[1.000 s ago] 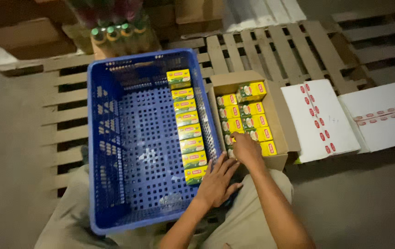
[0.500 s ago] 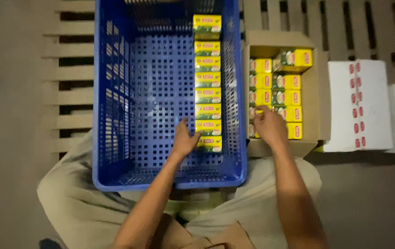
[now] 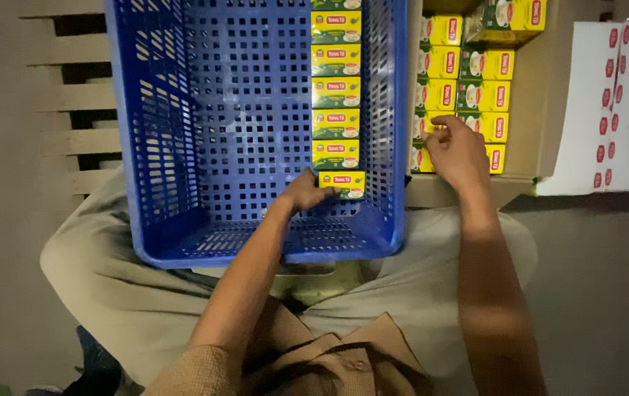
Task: The person transfers small yellow boxes from a cardboard box into a blue plastic basket. The person picks up the boxes one by one and places them in a single vertical column inside the basket.
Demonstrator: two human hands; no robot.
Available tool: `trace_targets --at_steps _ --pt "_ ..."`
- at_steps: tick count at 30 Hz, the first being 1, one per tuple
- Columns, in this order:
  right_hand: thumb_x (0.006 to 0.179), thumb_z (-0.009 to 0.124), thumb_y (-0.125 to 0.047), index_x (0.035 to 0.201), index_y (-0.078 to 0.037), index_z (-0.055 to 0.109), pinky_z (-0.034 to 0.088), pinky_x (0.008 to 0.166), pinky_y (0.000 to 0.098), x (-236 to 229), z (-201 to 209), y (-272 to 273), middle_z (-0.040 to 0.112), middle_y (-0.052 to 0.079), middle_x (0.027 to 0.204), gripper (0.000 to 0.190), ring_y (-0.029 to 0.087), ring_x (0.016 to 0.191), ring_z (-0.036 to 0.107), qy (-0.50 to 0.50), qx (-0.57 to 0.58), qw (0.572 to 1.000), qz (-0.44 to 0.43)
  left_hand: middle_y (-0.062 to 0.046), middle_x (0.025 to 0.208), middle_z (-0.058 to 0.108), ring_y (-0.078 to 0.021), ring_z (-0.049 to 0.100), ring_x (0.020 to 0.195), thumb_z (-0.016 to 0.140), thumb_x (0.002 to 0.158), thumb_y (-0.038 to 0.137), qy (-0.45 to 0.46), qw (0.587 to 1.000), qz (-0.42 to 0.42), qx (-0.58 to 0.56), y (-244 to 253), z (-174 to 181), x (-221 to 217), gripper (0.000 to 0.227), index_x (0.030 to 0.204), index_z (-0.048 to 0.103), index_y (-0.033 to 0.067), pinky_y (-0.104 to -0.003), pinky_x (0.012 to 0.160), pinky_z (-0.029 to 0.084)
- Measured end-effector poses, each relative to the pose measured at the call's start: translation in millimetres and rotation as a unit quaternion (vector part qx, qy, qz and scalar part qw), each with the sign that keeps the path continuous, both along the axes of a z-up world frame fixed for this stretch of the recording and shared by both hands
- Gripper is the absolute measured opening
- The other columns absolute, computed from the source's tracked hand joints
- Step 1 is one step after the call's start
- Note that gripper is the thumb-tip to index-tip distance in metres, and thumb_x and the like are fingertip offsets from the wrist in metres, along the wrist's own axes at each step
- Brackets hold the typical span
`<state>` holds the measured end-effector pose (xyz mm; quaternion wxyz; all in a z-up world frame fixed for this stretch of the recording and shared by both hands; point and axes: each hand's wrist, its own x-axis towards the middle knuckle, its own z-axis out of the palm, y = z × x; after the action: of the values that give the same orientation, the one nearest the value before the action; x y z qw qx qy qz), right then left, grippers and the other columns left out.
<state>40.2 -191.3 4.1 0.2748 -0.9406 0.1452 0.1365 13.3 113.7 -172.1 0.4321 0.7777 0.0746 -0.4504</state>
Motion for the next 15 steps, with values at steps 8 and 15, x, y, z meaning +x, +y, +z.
trace_targets --at_steps 8,15 --pt "0.106 0.063 -0.019 0.141 -0.005 0.073 0.057 0.098 0.0664 0 7 13 0.078 0.027 0.118 0.039 0.049 0.113 0.075 0.014 0.013 1.000 0.007 -0.017 0.113 0.079 -0.0412 0.075 0.119 0.095 0.083 0.046 -0.005 0.999 0.042 -0.015 24 4 -6 0.070 0.120 0.047 0.0111 -0.051 0.108 0.055" --pt "0.105 0.065 -0.023 0.141 -0.006 0.072 0.056 0.101 0.0641 -4 11 6 0.079 0.024 0.117 0.041 0.047 0.114 0.075 0.000 0.031 0.999 0.008 -0.013 0.100 0.082 -0.0326 0.080 0.107 0.092 0.077 0.047 0.025 1.000 -0.007 0.008 8 33 5 0.061 0.117 0.066 0.0086 -0.046 0.091 0.062"
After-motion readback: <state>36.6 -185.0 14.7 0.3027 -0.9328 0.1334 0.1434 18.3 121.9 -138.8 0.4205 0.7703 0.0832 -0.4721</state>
